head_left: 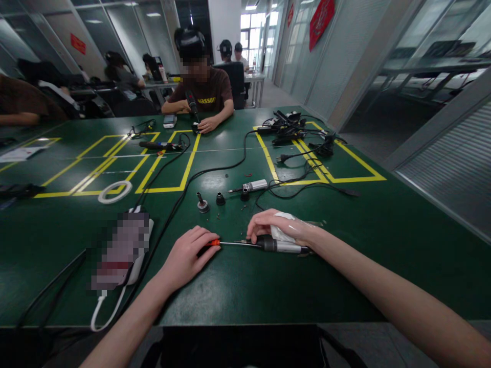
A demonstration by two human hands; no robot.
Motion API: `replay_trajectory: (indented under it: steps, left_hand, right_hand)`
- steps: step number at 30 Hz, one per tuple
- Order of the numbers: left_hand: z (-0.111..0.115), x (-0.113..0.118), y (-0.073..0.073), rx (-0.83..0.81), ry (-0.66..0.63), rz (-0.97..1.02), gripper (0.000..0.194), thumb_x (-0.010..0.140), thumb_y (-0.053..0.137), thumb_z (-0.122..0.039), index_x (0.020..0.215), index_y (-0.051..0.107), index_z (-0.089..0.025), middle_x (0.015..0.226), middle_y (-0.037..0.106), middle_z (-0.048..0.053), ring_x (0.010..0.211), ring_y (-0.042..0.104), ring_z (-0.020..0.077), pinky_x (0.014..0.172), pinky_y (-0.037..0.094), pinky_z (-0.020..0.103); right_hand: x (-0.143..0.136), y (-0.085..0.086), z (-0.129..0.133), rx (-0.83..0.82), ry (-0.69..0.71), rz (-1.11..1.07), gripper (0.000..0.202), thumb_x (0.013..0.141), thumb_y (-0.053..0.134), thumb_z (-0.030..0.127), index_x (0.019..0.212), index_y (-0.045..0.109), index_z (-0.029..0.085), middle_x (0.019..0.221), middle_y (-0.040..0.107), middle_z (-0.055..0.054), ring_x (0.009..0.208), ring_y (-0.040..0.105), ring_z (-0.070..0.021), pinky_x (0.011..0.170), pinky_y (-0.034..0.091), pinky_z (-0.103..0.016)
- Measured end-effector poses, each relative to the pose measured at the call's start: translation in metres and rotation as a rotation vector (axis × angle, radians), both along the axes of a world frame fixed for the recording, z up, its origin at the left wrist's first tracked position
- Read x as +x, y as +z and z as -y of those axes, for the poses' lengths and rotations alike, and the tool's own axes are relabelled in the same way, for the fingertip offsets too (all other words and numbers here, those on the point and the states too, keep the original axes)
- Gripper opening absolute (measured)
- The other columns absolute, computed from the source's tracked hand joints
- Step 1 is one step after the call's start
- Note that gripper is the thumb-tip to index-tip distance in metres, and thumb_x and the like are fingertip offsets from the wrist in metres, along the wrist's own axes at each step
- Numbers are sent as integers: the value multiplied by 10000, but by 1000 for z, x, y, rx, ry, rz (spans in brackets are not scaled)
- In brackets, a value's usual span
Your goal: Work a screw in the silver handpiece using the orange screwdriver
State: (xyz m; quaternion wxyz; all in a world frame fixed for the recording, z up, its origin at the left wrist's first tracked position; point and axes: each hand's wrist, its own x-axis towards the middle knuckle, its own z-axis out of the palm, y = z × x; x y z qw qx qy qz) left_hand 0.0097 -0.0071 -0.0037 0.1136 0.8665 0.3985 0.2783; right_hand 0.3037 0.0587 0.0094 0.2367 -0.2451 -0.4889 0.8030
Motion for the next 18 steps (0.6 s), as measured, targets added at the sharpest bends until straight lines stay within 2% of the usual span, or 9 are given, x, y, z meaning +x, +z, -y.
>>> replay_trajectory:
  steps: [6, 10, 15, 18]
  left_hand:
    - [0, 0, 1, 30, -17, -16, 244, 1109, 531, -312, 1143, 738, -186, 980, 763, 78, 870, 684, 214, 796, 559, 331]
    - [3, 0, 1, -8, -4, 27, 196, 1053, 612, -288, 1195, 709, -192, 991, 748, 74, 886, 698, 214, 792, 570, 324]
    - [2, 0, 1, -27, -7, 58, 69, 1031, 619, -240, 1054, 669, -198, 932, 725, 53, 848, 692, 202, 763, 557, 305]
    - [1, 0, 2, -14, -23, 63, 82, 1048, 610, -253, 1062, 669, -198, 930, 728, 50, 839, 693, 198, 761, 557, 302]
  right_hand:
    - [0, 2, 0, -2, 0, 6, 376, 865, 827, 462, 863, 812, 87, 839, 768, -88, 824, 714, -178, 868, 534, -308]
    - [-1, 3, 0, 6, 0, 15, 372, 871, 822, 467, 862, 810, 95, 844, 767, -83, 823, 709, -177, 878, 534, -316]
    - [0, 3, 1, 12, -7, 19, 377, 867, 826, 471, 865, 810, 94, 848, 770, -85, 824, 713, -178, 860, 534, -311]
    - [1, 3, 2, 11, -18, 22, 387, 855, 834, 482, 857, 812, 96, 836, 770, -84, 819, 712, -177, 850, 533, -308]
